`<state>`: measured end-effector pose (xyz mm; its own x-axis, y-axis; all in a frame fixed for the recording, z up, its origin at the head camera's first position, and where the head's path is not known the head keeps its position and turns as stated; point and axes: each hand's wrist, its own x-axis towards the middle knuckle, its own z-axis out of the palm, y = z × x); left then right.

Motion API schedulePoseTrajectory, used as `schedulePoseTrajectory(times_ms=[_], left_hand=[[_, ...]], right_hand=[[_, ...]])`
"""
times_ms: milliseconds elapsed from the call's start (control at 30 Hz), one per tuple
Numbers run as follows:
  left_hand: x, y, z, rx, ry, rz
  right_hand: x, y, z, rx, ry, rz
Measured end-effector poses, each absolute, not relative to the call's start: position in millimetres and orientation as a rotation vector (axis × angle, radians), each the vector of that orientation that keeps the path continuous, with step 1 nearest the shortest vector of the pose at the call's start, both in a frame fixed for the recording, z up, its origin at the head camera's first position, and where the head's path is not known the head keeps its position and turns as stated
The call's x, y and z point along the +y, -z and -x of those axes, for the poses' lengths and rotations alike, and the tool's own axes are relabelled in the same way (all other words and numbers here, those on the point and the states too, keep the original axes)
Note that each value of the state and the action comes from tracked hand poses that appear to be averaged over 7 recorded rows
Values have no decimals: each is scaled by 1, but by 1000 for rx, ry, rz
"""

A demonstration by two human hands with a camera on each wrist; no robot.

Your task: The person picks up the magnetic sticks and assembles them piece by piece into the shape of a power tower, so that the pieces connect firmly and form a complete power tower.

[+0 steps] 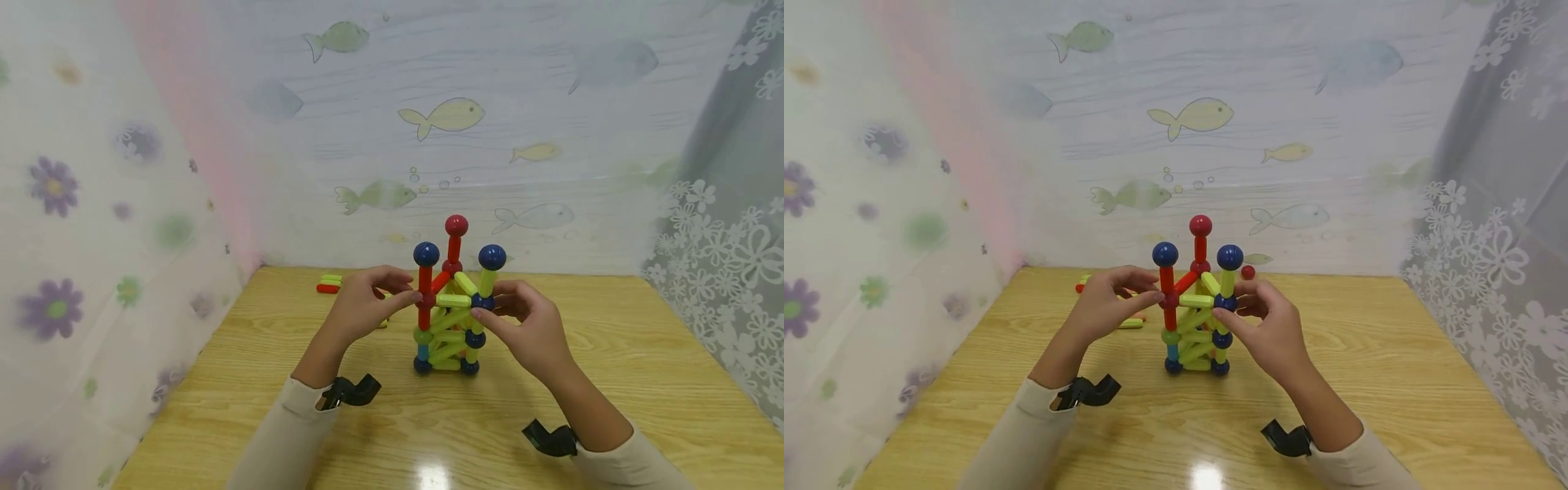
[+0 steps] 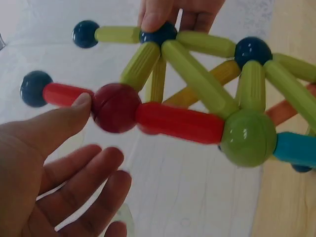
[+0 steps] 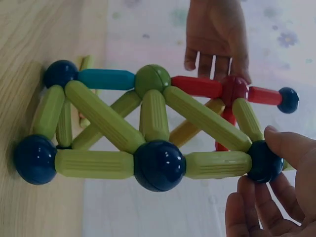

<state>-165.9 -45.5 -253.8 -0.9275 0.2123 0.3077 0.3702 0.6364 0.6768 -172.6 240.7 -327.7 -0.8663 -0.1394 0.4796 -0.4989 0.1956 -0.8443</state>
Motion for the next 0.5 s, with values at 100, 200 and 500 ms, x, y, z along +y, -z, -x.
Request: schedulePoseTrajectory(times_ms=[100, 200, 500], left_hand=[[-61, 257, 175, -2665, 1195, 484], [-82, 270, 188, -2705, 1177, 389], [-122, 332, 218, -3032, 878, 18]], right_hand=[[239, 327, 172, -2159, -1706, -610], [238, 326, 172, -2149, -1709, -612], [238, 329, 174, -2137, -1739, -605]])
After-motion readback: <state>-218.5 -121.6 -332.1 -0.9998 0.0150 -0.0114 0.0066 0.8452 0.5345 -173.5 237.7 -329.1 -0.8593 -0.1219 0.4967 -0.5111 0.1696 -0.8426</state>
